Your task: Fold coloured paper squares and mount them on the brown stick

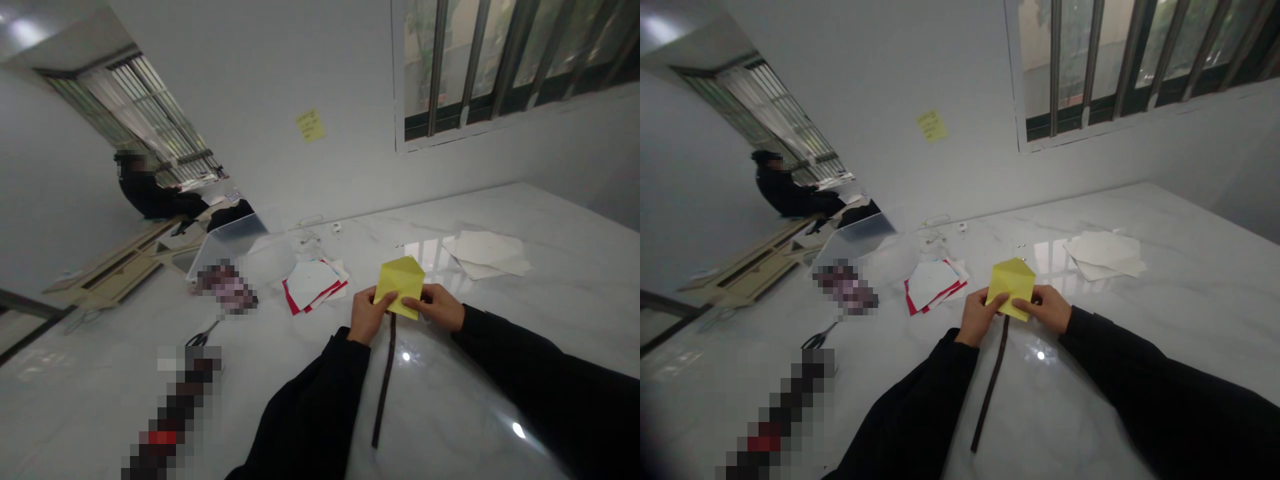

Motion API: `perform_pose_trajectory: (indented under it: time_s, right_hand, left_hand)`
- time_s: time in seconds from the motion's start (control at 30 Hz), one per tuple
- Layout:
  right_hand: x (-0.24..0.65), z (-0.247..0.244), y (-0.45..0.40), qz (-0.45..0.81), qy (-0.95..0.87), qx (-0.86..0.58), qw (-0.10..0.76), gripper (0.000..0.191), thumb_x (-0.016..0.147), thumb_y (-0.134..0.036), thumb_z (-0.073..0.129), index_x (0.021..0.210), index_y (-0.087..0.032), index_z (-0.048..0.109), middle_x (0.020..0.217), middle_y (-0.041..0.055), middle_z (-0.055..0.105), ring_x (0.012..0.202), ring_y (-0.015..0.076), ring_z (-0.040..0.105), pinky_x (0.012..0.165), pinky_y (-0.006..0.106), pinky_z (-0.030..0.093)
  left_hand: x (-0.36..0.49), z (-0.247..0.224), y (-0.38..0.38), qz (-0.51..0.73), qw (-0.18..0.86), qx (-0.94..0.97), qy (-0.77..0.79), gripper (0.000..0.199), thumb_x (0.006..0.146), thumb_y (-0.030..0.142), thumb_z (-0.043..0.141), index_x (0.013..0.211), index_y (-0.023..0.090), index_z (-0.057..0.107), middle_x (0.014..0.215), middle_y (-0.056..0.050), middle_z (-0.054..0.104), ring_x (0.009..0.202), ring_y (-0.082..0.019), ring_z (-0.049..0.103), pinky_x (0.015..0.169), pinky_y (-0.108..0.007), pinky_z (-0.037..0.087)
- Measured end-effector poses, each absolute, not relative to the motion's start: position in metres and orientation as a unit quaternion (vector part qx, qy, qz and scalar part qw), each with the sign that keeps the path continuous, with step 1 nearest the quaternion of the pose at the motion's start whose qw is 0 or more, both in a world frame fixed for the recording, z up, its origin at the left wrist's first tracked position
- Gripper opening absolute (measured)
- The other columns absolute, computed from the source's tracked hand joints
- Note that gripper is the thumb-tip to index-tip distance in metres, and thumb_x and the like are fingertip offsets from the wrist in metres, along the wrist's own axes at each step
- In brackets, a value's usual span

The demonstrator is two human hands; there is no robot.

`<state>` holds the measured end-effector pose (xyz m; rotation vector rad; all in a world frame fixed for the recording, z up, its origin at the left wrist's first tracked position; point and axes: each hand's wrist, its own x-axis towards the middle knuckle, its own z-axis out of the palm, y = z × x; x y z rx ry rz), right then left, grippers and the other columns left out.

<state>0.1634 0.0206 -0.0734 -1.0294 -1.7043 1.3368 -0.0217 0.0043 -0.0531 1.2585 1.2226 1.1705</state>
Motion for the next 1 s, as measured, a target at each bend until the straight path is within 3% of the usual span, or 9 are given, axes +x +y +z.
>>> perform_pose_trajectory:
  time_s: [0.13,0.5,1.0]
  right_hand:
    - [0.164,-0.069,0.021,0.549,-0.618,-0.411,0.383,0.048,0.072,-0.054,0.072,0.1,-0.015,0.074,0.099,0.0089,0.075,0.085,0.0248,0.07,0.074,0.033,0.055]
    - [0.166,-0.069,0.019,0.546,-0.599,-0.435,0.393,0.045,0.073,-0.051,0.072,0.099,-0.013,0.073,0.093,0.0095,0.076,0.082,0.0258,0.072,0.071,0.033,0.058]
    - [0.17,-0.082,0.026,0.505,-0.531,-0.513,0.449,0.046,0.072,-0.053,0.073,0.089,-0.011,0.073,0.091,0.0149,0.076,0.076,0.0269,0.072,0.061,0.032,0.056]
  left_hand:
    - [-0.018,-0.052,0.001,0.449,0.519,0.529,0.5,0.039,0.069,0.047,0.074,0.082,0.009,0.073,0.068,-0.004,0.067,0.053,-0.012,0.055,0.049,-0.023,0.044]
    - [-0.019,-0.055,-0.004,0.42,0.526,0.553,0.491,0.04,0.071,0.047,0.073,0.085,0.01,0.074,0.07,-0.004,0.068,0.056,-0.013,0.057,0.051,-0.023,0.045]
    - [-0.022,-0.054,0.004,0.47,0.558,0.463,0.503,0.037,0.066,0.048,0.077,0.067,0.013,0.067,0.058,-0.004,0.065,0.052,-0.013,0.059,0.054,-0.025,0.047]
